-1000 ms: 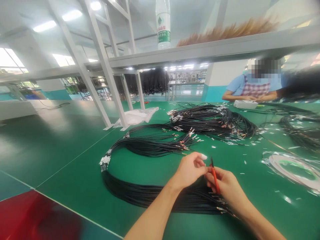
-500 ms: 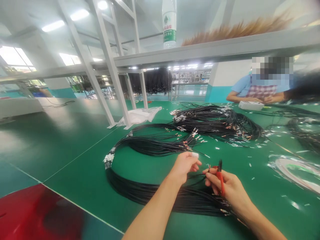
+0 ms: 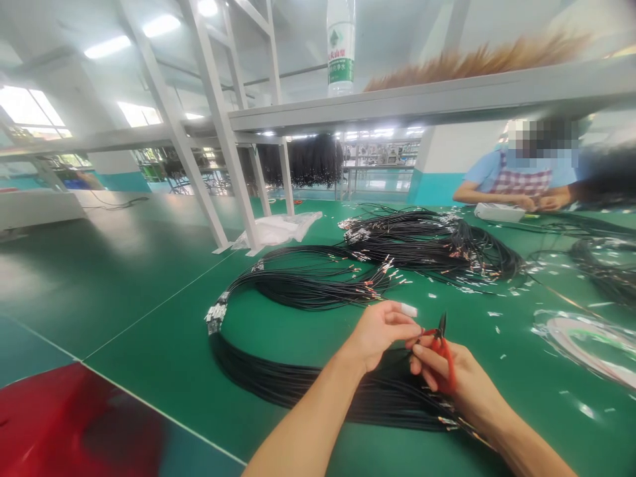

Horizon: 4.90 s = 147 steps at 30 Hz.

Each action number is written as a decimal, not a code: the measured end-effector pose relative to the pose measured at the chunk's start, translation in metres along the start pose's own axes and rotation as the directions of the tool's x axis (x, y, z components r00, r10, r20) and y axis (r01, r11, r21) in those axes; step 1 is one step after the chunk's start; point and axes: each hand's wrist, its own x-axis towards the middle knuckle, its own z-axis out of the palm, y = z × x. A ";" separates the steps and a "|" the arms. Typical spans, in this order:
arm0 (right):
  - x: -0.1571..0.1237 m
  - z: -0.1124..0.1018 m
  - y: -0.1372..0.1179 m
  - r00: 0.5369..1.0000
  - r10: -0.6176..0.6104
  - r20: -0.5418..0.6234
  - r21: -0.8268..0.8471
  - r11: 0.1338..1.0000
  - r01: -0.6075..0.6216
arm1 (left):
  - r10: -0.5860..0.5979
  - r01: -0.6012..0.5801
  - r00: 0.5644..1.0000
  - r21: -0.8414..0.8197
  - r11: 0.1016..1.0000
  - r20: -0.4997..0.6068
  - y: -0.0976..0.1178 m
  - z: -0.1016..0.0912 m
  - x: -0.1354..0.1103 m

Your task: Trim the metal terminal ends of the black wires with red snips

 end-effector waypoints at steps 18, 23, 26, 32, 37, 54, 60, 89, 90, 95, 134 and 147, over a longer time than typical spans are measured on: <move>-0.034 -0.073 -0.035 0.956 0.290 0.034 -0.721 0.670 -0.178 | -0.222 0.180 0.947 0.187 0.966 0.232 -0.002 0.015 -0.013; -0.053 -0.076 -0.033 0.869 0.490 0.070 -0.822 0.521 -0.228 | -0.305 0.210 0.900 0.304 0.929 0.312 -0.009 0.017 -0.016; -0.058 -0.063 -0.038 0.819 0.567 0.088 -0.836 0.489 -0.248 | -0.330 0.217 0.882 0.331 0.918 0.337 -0.013 0.017 -0.015; -0.059 -0.056 -0.041 0.801 0.586 0.125 -0.835 0.498 -0.234 | -0.351 0.213 0.859 0.364 0.907 0.372 -0.014 0.015 -0.014; -0.061 -0.059 -0.035 0.807 0.566 0.166 -0.822 0.532 -0.204 | -0.364 0.213 0.846 0.380 0.900 0.389 -0.011 0.016 -0.015; -0.058 -0.054 -0.036 0.902 0.427 0.063 -0.956 0.285 -0.068 | -0.368 0.199 0.839 0.403 0.893 0.401 -0.015 0.015 -0.014; -0.058 -0.052 -0.031 0.923 0.369 0.108 -0.929 0.367 -0.038 | -0.335 0.181 0.853 0.375 0.909 0.400 -0.014 0.017 -0.016; -0.003 -0.085 0.002 0.943 0.017 -0.333 -0.080 0.996 -0.047 | -0.379 -0.055 0.909 0.952 0.300 0.172 0.023 -0.003 -0.006; -0.003 -0.085 0.002 0.944 0.015 -0.329 -0.079 0.996 -0.043 | -0.377 -0.061 0.910 0.956 0.287 0.171 0.023 -0.002 -0.006; -0.003 -0.085 0.001 0.950 0.015 -0.311 -0.081 0.996 -0.042 | -0.388 -0.086 0.901 0.958 0.275 0.192 0.020 -0.004 -0.007; -0.006 -0.081 -0.004 0.986 0.023 -0.168 -0.136 0.990 -0.046 | -0.239 0.082 0.966 0.756 0.649 0.100 0.015 -0.025 0.002; -0.006 -0.062 0.002 0.978 -0.109 -0.177 -0.339 0.940 0.043 | -0.211 0.117 0.977 0.737 0.666 0.036 0.006 -0.029 0.005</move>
